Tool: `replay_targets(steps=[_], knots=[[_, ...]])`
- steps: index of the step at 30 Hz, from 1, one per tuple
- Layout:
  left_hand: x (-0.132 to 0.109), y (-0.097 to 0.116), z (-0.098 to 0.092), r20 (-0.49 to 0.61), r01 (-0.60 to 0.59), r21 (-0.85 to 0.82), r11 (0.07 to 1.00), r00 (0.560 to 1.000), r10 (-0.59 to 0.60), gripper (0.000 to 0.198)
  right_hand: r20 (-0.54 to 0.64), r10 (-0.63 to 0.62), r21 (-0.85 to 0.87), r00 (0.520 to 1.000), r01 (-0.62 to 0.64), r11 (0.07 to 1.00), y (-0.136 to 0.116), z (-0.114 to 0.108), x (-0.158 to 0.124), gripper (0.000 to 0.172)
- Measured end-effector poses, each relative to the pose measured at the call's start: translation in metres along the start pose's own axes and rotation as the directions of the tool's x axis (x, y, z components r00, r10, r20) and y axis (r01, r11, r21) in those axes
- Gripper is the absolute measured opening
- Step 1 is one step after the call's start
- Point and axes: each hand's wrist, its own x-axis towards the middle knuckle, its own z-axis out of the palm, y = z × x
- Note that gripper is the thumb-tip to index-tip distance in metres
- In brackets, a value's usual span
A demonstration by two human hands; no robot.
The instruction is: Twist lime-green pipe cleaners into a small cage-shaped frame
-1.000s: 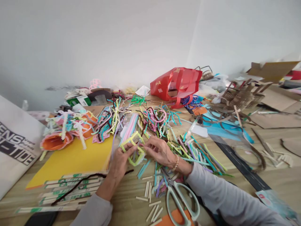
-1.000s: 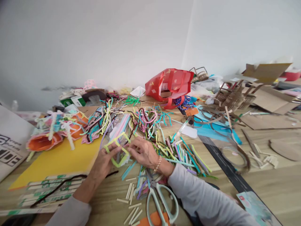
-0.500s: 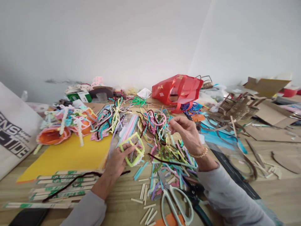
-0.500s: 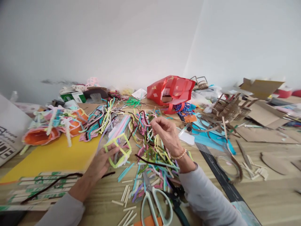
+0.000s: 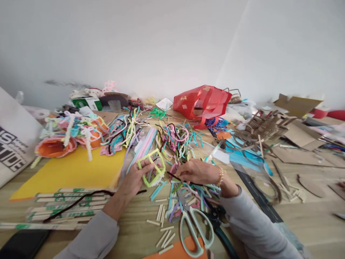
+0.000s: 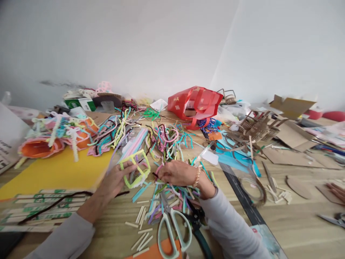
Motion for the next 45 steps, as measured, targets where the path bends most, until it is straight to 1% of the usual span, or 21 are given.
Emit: replay_targets(steps=[2, 4, 6, 10, 11, 13, 15, 17, 18, 20, 22, 24, 27, 29, 32, 34, 37, 40, 41, 43, 45], knots=[[0.001, 0.0, -0.001, 0.004, 0.006, -0.009, 1.0, 1.0, -0.006, 0.02, 0.009, 0.055, -0.168, 0.998, -0.053, 0.984, 0.007, 0.007, 0.005, 0.018], [0.001, 0.0, -0.002, 0.008, 0.012, -0.017, 1.0, 1.0, -0.012, 0.019, 0.043, 0.116, -0.225, 0.992, -0.104, 0.969, 0.014, 0.012, 0.007, 0.02], [0.002, 0.0, -0.003, 0.016, 0.017, -0.018, 1.0, 1.0, -0.017, 0.018, 0.047, 0.135, -0.215, 0.99, -0.121, 0.969, 0.018, 0.011, 0.006, 0.023], [0.002, 0.002, -0.004, 0.019, 0.013, -0.028, 1.0, 1.0, -0.012, 0.018, -0.08, 0.107, -0.068, 0.991, -0.113, 0.991, 0.015, -0.004, -0.006, 0.024], [0.002, 0.003, -0.003, 0.018, 0.012, -0.033, 0.999, 1.0, -0.011, 0.018, -0.091, 0.108, -0.029, 0.99, -0.111, 0.993, 0.013, -0.009, -0.01, 0.022], [0.0, 0.004, -0.002, 0.014, 0.015, -0.044, 0.999, 1.0, -0.015, 0.019, -0.123, 0.141, -0.032, 0.982, -0.146, 0.989, 0.01, -0.018, -0.018, 0.018], [0.0, 0.005, 0.0, 0.007, 0.02, -0.052, 0.998, 1.0, -0.02, 0.019, -0.139, 0.192, -0.081, 0.971, -0.205, 0.975, 0.011, -0.024, -0.026, 0.016], [-0.001, 0.005, 0.0, 0.004, 0.023, -0.056, 0.998, 1.0, -0.022, 0.02, -0.139, 0.288, -0.167, 0.948, -0.309, 0.936, 0.017, -0.025, -0.033, 0.013], [-0.001, 0.004, 0.0, 0.005, 0.022, -0.057, 0.998, 1.0, -0.022, 0.021, -0.152, 0.351, -0.228, 0.924, -0.379, 0.897, 0.021, -0.024, -0.035, 0.012], [0.0, 0.004, 0.0, 0.011, 0.015, -0.06, 0.998, 1.0, -0.015, 0.021, -0.132, 0.457, -0.308, 0.88, -0.474, 0.825, 0.029, -0.018, -0.038, 0.011], [0.0, 0.003, -0.001, 0.022, 0.009, -0.06, 0.998, 1.0, -0.008, 0.02, -0.091, 0.533, -0.392, 0.841, -0.522, 0.758, 0.036, -0.009, -0.04, 0.013], [0.001, 0.003, -0.002, 0.042, 0.002, -0.052, 0.999, 0.999, 0.0, 0.019, -0.067, 0.554, -0.452, 0.83, -0.52, 0.725, 0.041, 0.001, -0.04, 0.018], [0.001, 0.004, -0.004, 0.067, -0.011, -0.039, 0.999, 0.998, 0.013, 0.016, -0.062, 0.552, -0.478, 0.831, -0.511, 0.715, 0.043, 0.012, -0.039, 0.021], [0.001, 0.004, -0.004, 0.075, -0.012, -0.032, 0.999, 0.997, 0.014, 0.017, -0.062, 0.537, -0.485, 0.841, -0.495, 0.72, 0.043, 0.013, -0.041, 0.022], [0.001, 0.003, -0.005, 0.066, -0.002, -0.045, 0.999, 0.998, 0.005, 0.019, -0.082, 0.494, -0.459, 0.866, -0.472, 0.752, 0.04, 0.006, -0.046, 0.025], [0.001, 0.002, -0.006, 0.056, 0.004, -0.061, 0.998, 0.998, -0.001, 0.019, -0.119, 0.468, -0.414, 0.876, -0.472, 0.778, 0.036, -0.002, -0.049, 0.028], [0.001, 0.002, -0.006, 0.052, 0.011, -0.072, 0.997, 0.999, -0.007, 0.02, -0.197, 0.446, -0.35, 0.873, -0.487, 0.8, 0.024, -0.011, -0.049, 0.025], [0.0, 0.002, -0.006, 0.054, 0.016, -0.057, 0.998, 0.998, -0.013, 0.02, -0.228, 0.423, -0.252, 0.877, -0.473, 0.844, 0.011, -0.014, -0.044, 0.021], [0.0, 0.002, -0.005, 0.058, 0.016, -0.049, 0.999, 0.998, -0.013, 0.02, -0.222, 0.396, -0.241, 0.891, -0.444, 0.863, 0.007, -0.015, -0.041, 0.02], [0.0, 0.002, -0.005, 0.067, 0.015, -0.042, 0.999, 0.998, -0.012, 0.019, -0.217, 0.354, -0.273, 0.91, -0.405, 0.873, 0.002, -0.013, -0.036, 0.018], [0.0, 0.003, -0.006, 0.08, 0.018, -0.037, 0.999, 0.997, -0.015, 0.019, -0.211, 0.334, -0.345, 0.919, -0.389, 0.854, -0.001, -0.011, -0.032, 0.014]])
